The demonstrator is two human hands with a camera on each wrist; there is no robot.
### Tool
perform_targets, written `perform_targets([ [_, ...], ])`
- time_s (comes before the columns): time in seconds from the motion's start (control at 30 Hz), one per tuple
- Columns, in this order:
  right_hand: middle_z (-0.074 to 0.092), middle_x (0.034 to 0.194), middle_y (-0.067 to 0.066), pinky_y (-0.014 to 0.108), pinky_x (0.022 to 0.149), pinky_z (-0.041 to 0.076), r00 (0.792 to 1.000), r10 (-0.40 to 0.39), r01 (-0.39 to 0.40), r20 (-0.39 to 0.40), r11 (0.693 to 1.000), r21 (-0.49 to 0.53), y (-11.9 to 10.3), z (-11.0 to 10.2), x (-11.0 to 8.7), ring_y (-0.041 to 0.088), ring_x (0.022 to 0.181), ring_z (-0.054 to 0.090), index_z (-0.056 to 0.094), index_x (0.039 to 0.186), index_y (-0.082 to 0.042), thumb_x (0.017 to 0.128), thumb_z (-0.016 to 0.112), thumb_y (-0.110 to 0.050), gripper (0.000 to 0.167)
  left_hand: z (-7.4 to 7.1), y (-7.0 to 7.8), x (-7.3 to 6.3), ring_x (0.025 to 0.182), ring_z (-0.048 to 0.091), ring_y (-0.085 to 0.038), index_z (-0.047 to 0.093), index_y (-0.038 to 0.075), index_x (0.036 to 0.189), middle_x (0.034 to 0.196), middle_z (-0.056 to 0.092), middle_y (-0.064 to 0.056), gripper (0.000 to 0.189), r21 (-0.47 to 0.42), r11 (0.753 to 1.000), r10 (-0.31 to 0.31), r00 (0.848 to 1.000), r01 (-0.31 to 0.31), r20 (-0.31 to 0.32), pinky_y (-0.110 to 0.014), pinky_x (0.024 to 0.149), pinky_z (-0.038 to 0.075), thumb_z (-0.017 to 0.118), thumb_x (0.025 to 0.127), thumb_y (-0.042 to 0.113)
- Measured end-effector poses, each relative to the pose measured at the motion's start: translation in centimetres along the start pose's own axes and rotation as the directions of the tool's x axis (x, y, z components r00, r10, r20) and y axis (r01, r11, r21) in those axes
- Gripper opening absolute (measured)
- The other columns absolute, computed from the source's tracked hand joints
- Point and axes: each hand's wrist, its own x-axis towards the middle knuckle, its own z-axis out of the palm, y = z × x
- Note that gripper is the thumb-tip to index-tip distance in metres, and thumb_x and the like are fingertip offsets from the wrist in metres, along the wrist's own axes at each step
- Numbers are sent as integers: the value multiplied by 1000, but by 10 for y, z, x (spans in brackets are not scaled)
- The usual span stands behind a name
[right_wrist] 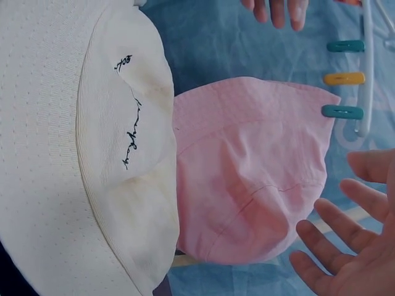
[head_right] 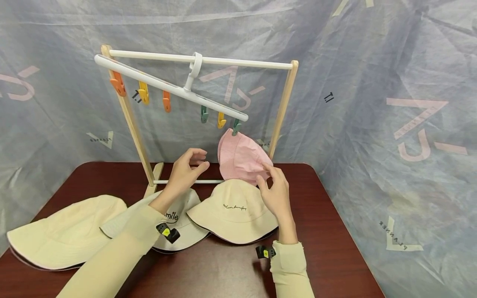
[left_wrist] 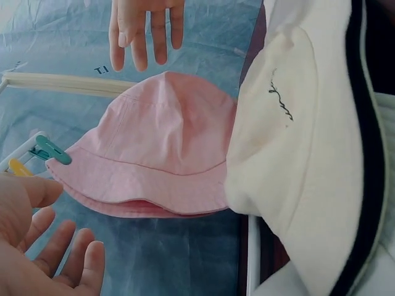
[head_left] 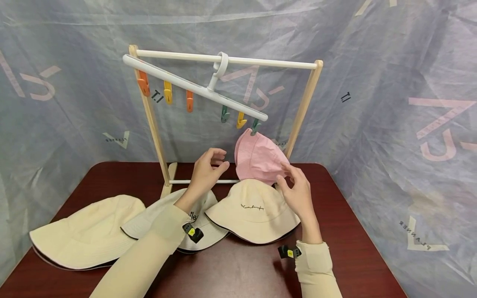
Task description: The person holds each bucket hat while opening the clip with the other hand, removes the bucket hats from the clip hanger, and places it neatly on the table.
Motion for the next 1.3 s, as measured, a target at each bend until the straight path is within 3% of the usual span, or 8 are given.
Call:
perform_targets([
  [0.23,64,136,19,60,108,48,1000,17,-17,0,1000,22,-3,3,1,37,127,60,60,149,-9,103,70,-13,47,5,1,16,113,69,-26,64,12,135,131,67,-10,36,-38,998,-39,999,39,8,-43,99,56,75,102,20],
  [0.57,62,139,18,57,111,49,999,38,-39,15,998,52,-5,3,0,35,131,60,58,151,-9,105,69,-16,48,18,-1,34,114,68,-26,64,9,134,131,66,-11,35,-49,998,-28,999,27,-19,-42,101,56,74,102,17],
  [1.03,61,141,17,53,112,49,999,42,-45,25,985,164,-8,5,0,36,130,61,58,151,-7,106,69,-18,48,36,0,52,122,64,-27,60,9,140,139,64,-7,42,-36,997,-67,998,66,-20,-42,104,54,73,102,23],
  [1.3,60,141,22,58,112,47,999,31,-35,22,979,202,-7,7,1,43,131,59,57,151,-4,105,68,-11,48,41,-5,60,126,62,-27,59,10,141,140,62,-8,42,-49,995,-93,996,93,-16,-41,109,50,72,103,22],
])
